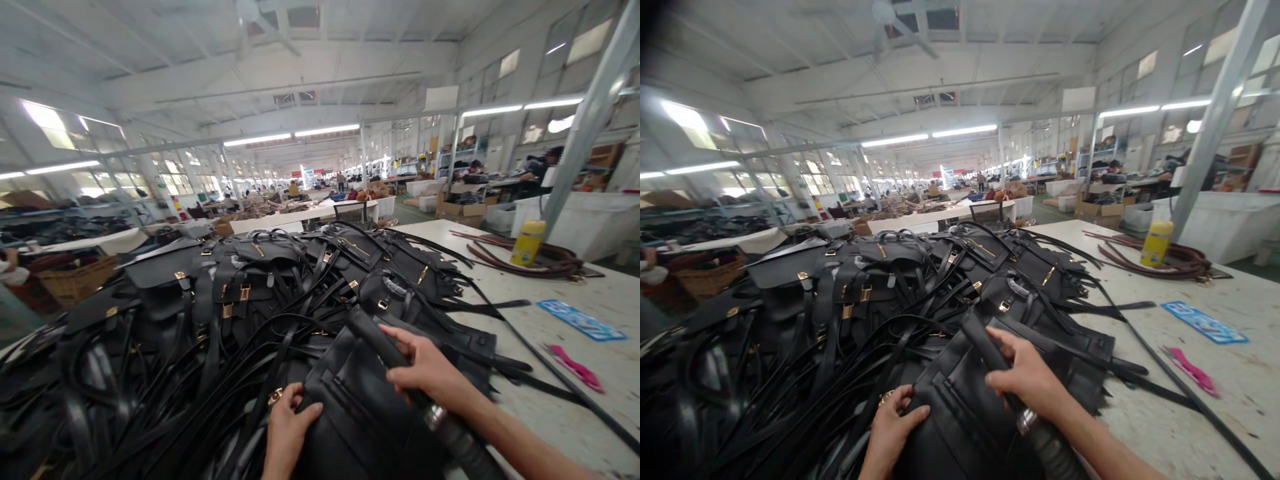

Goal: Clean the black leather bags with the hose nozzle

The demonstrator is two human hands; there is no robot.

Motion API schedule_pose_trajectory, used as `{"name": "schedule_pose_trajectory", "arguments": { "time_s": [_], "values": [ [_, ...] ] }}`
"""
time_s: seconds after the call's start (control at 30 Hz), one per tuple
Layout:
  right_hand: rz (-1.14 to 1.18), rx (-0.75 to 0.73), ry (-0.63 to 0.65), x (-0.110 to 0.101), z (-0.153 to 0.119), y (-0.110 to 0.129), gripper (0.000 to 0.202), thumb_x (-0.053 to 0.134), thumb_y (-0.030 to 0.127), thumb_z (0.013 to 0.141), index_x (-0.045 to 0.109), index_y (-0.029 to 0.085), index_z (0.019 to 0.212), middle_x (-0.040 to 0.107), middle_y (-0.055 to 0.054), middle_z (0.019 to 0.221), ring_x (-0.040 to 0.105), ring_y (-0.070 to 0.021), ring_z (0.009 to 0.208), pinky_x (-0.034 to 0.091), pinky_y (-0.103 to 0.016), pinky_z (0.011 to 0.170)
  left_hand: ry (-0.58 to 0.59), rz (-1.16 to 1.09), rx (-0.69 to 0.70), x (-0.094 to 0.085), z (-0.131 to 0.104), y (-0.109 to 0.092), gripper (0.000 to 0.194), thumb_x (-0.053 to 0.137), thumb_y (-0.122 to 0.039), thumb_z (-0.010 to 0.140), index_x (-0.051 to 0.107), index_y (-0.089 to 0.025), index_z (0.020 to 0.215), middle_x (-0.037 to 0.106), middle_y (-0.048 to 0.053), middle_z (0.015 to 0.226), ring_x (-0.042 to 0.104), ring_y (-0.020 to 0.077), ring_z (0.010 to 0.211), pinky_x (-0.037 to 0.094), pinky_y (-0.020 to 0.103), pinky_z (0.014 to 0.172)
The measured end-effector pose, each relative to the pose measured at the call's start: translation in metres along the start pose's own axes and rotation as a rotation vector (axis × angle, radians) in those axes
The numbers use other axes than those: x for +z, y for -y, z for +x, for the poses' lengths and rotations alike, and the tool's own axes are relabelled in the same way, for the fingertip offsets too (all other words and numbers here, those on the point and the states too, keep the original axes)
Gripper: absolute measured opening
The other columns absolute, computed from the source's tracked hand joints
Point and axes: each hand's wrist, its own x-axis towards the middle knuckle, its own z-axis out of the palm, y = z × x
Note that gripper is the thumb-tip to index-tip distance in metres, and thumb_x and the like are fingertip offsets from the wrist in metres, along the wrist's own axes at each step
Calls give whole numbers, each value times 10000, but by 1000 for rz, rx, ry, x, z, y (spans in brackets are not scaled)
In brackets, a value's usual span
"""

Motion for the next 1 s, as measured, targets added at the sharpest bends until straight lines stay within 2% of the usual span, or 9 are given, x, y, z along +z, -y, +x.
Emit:
{"name": "schedule_pose_trajectory", "arguments": {
  "time_s": [0.07,0.17,0.3,0.4,0.53,0.67,0.77,0.9,1.0],
  "values": [
    [82,97,141,13,-20,-5,752,624,82,560,358,176,1257,607,5,733,519,-95,418,431,-183,340,-17,-152,-35,2,0,0,547,718,-325,446,619,-139,950,490,-53,546,499,144,552,410,260,549],
    [148,178,236,36,-33,-22,771,620,46,525,368,160,1245,614,-25,813,535,-91,416,421,-165,324,-21,-331,-62,4,-1,1,536,728,-309,467,635,-149,970,541,-44,568,526,136,577,421,249,580],
    [141,183,260,65,-21,-38,795,619,36,504,367,170,1245,597,-23,841,532,-85,388,420,-169,299,61,-494,-85,4,-4,3,458,730,-245,468,664,-175,915,668,20,799,590,190,772,444,269,701],
    [112,81,229,78,-8,-35,761,595,43,532,370,176,1246,605,-3,785,516,-76,391,418,-162,312,70,-493,-85,5,-6,3,416,722,-232,481,671,-190,892,675,21,869,590,188,809,441,262,731],
    [118,29,121,76,-12,-21,751,574,68,567,335,183,1269,600,5,775,514,-80,415,423,-166,331,51,-466,-89,8,-9,5,407,720,-267,484,670,-178,878,673,11,741,587,166,676,449,253,642],
    [123,147,184,68,-31,-22,776,588,60,541,345,187,1268,595,-5,804,523,-81,413,425,-170,332,27,-437,-41,11,-10,9,382,697,-262,515,664,-170,884,669,13,768,583,174,712,444,260,675],
    [107,216,213,72,-36,-31,801,606,62,517,352,189,1267,591,-12,826,524,-79,398,418,-172,326,12,-414,8,12,-10,13,325,665,-245,553,660,-166,868,665,17,807,577,186,781,434,266,726],
    [96,90,145,82,-27,-35,769,570,57,536,359,194,1263,600,-1,816,516,-73,411,416,-164,340,-11,-296,75,12,-14,12,298,627,-288,606,655,-168,877,652,31,819,577,197,776,438,284,716],
    [86,44,66,77,-25,-29,753,566,66,557,349,174,1270,596,12,761,492,-72,406,414,-168,340,-66,-93,244,14,-21,6,216,574,-296,667,655,-201,843,609,12,760,569,176,760,429,268,714]
  ]
}}
